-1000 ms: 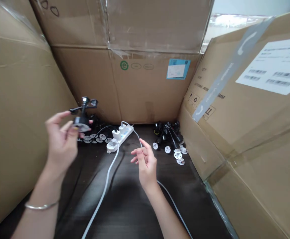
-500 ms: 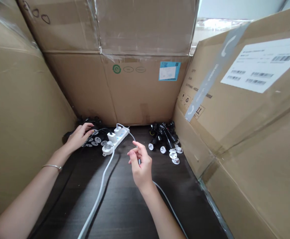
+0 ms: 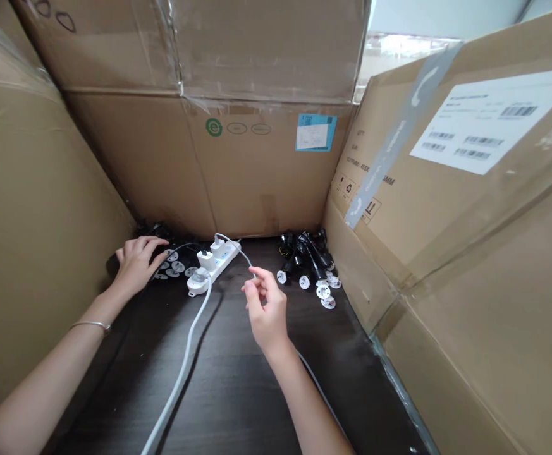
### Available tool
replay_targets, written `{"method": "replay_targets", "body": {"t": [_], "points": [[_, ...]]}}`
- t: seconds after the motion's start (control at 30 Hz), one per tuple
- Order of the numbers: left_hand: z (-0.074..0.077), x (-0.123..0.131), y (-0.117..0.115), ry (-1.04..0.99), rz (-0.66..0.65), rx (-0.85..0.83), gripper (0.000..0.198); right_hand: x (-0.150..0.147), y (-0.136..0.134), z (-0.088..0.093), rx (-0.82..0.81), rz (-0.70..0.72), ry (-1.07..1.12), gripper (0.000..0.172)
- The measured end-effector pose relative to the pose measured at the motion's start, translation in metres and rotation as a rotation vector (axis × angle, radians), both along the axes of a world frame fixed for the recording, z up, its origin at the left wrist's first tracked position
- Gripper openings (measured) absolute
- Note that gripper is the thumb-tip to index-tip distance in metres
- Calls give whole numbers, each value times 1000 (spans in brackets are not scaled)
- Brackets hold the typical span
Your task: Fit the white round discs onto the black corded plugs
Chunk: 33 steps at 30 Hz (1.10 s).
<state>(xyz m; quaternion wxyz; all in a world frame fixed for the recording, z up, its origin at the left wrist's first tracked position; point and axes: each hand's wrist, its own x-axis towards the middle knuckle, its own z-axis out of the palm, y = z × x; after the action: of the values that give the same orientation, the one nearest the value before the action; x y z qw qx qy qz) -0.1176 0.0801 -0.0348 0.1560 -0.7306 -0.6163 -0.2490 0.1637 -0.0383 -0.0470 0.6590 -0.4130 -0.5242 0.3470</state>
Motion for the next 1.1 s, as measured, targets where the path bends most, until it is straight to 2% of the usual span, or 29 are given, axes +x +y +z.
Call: {"method": "replay_targets", "body": {"t": [0.1, 0.23, 0.33, 0.4, 0.5, 0.57, 0.63, 0.73, 0.83, 0.97, 1.1], "points": [[-3, 3, -2, -9, -36, 16, 31, 0, 4, -6, -61, 11, -115, 24], [-1, 5, -8, -67, -44, 79, 31, 3, 13, -17, -93, -36, -486, 19], [13, 9, -21, -217, 5, 272, 33, 22, 20, -18, -92, -156, -717, 21], [26, 18, -37, -326, 8, 421, 32, 44, 24, -16, -141, -309, -764, 23], [34, 52, -68, -458, -17, 559, 26, 73, 33, -13, -261, -616, -906, 29], [27, 86, -89, -480, -129, 490, 22, 77, 42, -14, -321, -636, -1048, 36], [13, 119, -104, -455, -275, 320, 20, 68, 54, -16, -339, -548, -1144, 39], [-12, 151, -117, -433, -408, 143, 21, 48, 73, -22, -397, -541, -1149, 36], [-28, 155, -120, -434, -448, 76, 23, 36, 88, -27, -411, -533, -1092, 25], [-35, 145, -119, -459, -434, 55, 22, 40, 100, -25, -417, -490, -914, 14], [-36, 142, -119, -462, -441, 55, 21, 57, 109, -9, -392, -416, -624, 12]]}}
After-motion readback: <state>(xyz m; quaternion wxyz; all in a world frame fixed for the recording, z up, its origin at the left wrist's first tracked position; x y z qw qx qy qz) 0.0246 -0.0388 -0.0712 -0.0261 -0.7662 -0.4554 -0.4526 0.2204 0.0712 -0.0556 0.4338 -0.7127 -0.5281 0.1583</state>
